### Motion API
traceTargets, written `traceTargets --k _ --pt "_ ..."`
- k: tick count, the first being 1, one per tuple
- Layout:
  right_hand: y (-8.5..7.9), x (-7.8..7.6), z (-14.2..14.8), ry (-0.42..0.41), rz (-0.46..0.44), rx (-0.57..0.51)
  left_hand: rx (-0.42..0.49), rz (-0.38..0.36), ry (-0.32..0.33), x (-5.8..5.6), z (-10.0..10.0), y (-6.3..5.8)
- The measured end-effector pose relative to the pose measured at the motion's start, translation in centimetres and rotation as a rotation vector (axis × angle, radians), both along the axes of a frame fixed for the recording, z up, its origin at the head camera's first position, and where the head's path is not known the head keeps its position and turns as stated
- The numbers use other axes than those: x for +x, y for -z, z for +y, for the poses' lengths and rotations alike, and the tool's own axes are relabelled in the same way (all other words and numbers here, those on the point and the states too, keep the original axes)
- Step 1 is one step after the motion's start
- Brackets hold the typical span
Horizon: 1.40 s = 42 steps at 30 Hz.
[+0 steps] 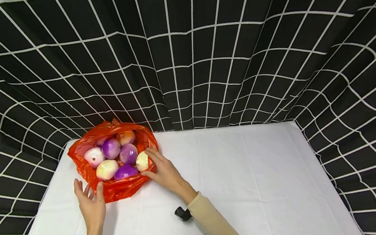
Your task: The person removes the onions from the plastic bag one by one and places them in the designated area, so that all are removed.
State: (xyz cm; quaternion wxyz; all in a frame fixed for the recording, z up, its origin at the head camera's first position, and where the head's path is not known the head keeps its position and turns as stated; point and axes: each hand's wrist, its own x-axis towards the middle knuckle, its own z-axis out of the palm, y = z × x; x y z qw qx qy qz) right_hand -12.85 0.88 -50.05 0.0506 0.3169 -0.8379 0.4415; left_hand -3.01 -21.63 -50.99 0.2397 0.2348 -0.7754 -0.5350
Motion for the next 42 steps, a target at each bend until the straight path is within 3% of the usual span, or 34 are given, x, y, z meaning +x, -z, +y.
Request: traceTargets --k 3,9,13,19,23,32,42 --pt "-0.1 0.0 -0.9 -0.011 0.005 0.011 0.114 -0.002 0.002 0.0 -0.5 -0.1" --pt "-0.2 -0.2 -2.2 -0.025 0.036 0.039 0.138 -0.069 0.038 -0.1 -1.0 0.2" --pt "0.0 -0.5 -2.7 -0.032 0.079 0.06 0.117 -0.075 0.038 -0.1 -0.8 0.8" --pt "-0.2 -0.3 -3.7 -0.034 0.042 0.123 0.095 -0.046 0.007 -0.2 -0.7 1.1" --pt "-0.3 -0.5 -3.7 0.021 0.033 0.227 0.082 -0.014 -0.01 -0.3 -0.7 1.5" --pt "0.9 -1.1 -3.4 0.149 0.007 0.345 0.077 -0.008 -0.015 -0.2 -0.3 1.6" --pt "1.7 -1.3 -3.5 0.169 0.002 0.386 0.05 -0.028 -0.024 -0.2 -0.1 2.0"
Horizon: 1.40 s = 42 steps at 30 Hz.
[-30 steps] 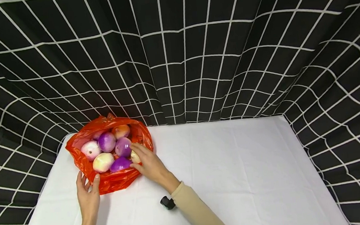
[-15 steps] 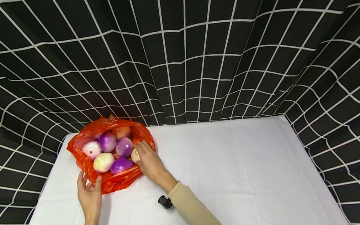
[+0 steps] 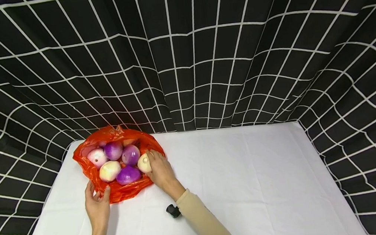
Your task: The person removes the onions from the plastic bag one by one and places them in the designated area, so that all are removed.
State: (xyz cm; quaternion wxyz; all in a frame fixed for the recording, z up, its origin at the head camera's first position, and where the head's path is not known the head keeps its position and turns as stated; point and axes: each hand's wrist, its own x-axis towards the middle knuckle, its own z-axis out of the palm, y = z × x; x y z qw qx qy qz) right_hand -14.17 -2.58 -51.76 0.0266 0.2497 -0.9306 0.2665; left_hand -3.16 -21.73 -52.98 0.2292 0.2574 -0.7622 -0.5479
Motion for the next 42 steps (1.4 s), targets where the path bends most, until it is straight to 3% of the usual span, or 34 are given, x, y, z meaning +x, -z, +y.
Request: traceTargets --k 10,24,37,42 --pt "-0.3 0.4 0.3 0.008 0.054 -0.061 0.023 -0.009 0.001 0.2 0.2 0.1" --pt "-1.3 1.3 1.4 0.016 0.115 -0.344 -0.006 0.005 -0.002 0.3 0.2 0.4" --pt "-2.0 0.5 3.2 0.081 0.144 -0.389 0.027 -0.008 -0.006 0.1 -0.2 0.3" --pt "-2.2 -0.3 4.3 0.141 0.179 -0.408 0.044 -0.014 -0.019 0.2 -0.3 0.2"
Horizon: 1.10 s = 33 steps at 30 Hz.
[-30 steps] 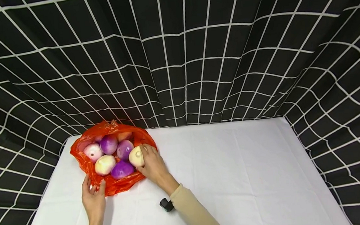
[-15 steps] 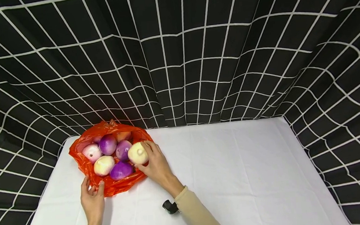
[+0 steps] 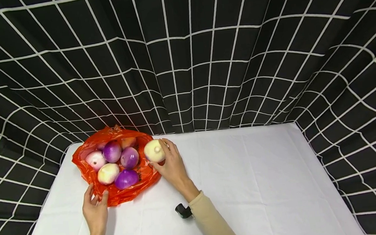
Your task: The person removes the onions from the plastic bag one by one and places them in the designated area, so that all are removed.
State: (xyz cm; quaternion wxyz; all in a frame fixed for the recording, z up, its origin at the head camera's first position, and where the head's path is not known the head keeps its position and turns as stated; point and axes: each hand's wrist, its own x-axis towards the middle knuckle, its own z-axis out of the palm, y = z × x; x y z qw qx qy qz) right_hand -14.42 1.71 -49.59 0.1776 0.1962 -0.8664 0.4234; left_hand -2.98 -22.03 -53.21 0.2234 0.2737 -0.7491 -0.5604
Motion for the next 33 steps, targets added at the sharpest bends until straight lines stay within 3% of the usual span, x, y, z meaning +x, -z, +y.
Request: traceTargets --k 9,20,27,33 --pt "0.3 -1.7 2.6 0.114 -0.023 -0.029 0.007 0.002 0.0 0.0 -0.4 0.1" --pt "2.7 -3.9 5.2 0.207 -0.08 -0.028 0.017 -0.002 -0.017 0.0 -0.3 0.1" --pt "3.8 -5.1 5.9 0.211 -0.133 0.02 -0.036 -0.022 -0.025 -0.2 -0.2 0.0" --pt "4.5 -5.3 6.2 0.197 -0.189 0.048 -0.029 -0.014 -0.016 -0.2 -0.4 -0.1"
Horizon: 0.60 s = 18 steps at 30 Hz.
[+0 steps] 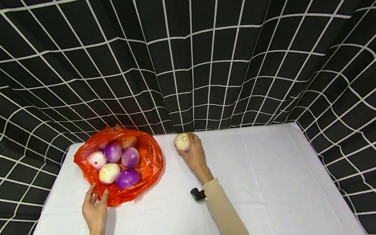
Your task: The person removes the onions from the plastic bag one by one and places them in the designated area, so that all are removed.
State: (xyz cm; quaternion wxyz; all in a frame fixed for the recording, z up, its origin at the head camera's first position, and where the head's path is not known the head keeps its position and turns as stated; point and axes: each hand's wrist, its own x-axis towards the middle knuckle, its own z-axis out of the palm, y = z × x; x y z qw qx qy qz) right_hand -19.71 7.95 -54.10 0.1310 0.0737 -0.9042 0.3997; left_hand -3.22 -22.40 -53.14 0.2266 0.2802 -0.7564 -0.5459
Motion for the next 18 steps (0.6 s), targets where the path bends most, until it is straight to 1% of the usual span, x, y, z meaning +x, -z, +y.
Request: traceTargets --k 7,11,14,18 --pt "0.3 0.2 0.2 0.005 0.001 -0.012 -0.023 0.002 0.004 0.1 0.1 0.2" --pt "0.4 0.3 0.2 0.019 0.026 0.011 -0.028 0.003 0.006 0.0 0.1 0.2" --pt "0.0 0.5 0.1 0.015 0.067 0.021 -0.015 0.008 0.007 0.1 0.1 0.1" --pt "-1.0 1.0 -0.3 -0.001 0.103 0.01 0.009 0.004 -0.003 0.2 0.2 0.0"
